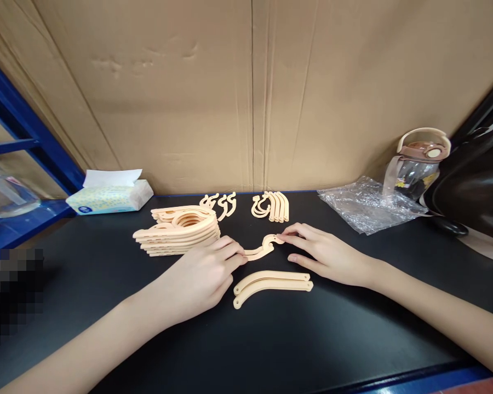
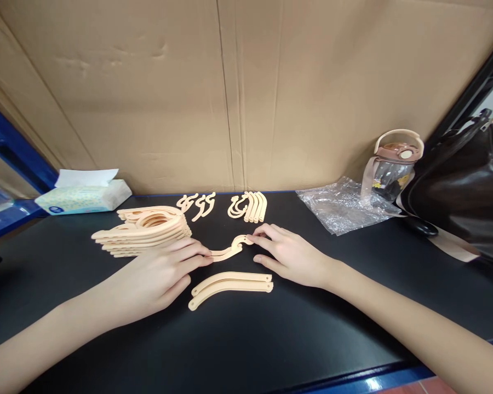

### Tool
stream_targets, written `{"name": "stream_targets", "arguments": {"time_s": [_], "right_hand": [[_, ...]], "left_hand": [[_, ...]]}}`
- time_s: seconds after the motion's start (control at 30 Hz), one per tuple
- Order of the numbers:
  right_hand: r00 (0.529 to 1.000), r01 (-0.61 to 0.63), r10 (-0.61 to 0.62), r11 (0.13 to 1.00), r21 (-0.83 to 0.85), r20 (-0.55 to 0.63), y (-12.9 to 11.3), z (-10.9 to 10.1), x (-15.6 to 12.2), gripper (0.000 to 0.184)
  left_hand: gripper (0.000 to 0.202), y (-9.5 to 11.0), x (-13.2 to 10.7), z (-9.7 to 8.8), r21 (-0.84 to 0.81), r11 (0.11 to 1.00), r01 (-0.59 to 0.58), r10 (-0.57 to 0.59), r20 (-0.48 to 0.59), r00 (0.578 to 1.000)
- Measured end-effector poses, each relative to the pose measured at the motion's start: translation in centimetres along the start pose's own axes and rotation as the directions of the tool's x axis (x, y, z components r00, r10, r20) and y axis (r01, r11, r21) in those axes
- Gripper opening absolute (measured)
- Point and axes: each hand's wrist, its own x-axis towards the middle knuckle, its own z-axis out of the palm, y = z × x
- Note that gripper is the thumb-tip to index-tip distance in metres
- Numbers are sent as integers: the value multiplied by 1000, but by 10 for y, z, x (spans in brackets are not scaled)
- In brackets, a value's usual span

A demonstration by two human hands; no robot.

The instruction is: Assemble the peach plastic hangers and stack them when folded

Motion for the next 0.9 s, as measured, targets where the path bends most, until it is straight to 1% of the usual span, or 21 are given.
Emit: {"name": "stream_targets", "arguments": {"time_s": [0.17, 0.27, 0.67, 0.73, 0.9], "right_hand": [[1000, -18, 18, 1000, -10, 11, -1, -1, 0, 40], [1000, -22, 22, 1000, -11, 17, -2, -2, 0, 39], [1000, -15, 15, 1000, 18, -11, -3, -4, 0, 37], [1000, -14, 14, 1000, -13, -21, -3, -5, 0, 35], [999, -45, 43, 988, -148, -20, 0, -9, -3, 32]], "left_hand": [[40, -1, 1, 2, 8, 1000, -15, 15, -28, 999], [40, -2, 1, 4, 16, 1000, -5, 5, -22, 1000], [41, -2, -1, 4, -18, 1000, 7, -7, -41, 999], [43, -1, 0, 5, -56, 998, 7, -9, -38, 999], [45, 2, 4, 7, -232, 973, -11, 4, -30, 1000]]}}
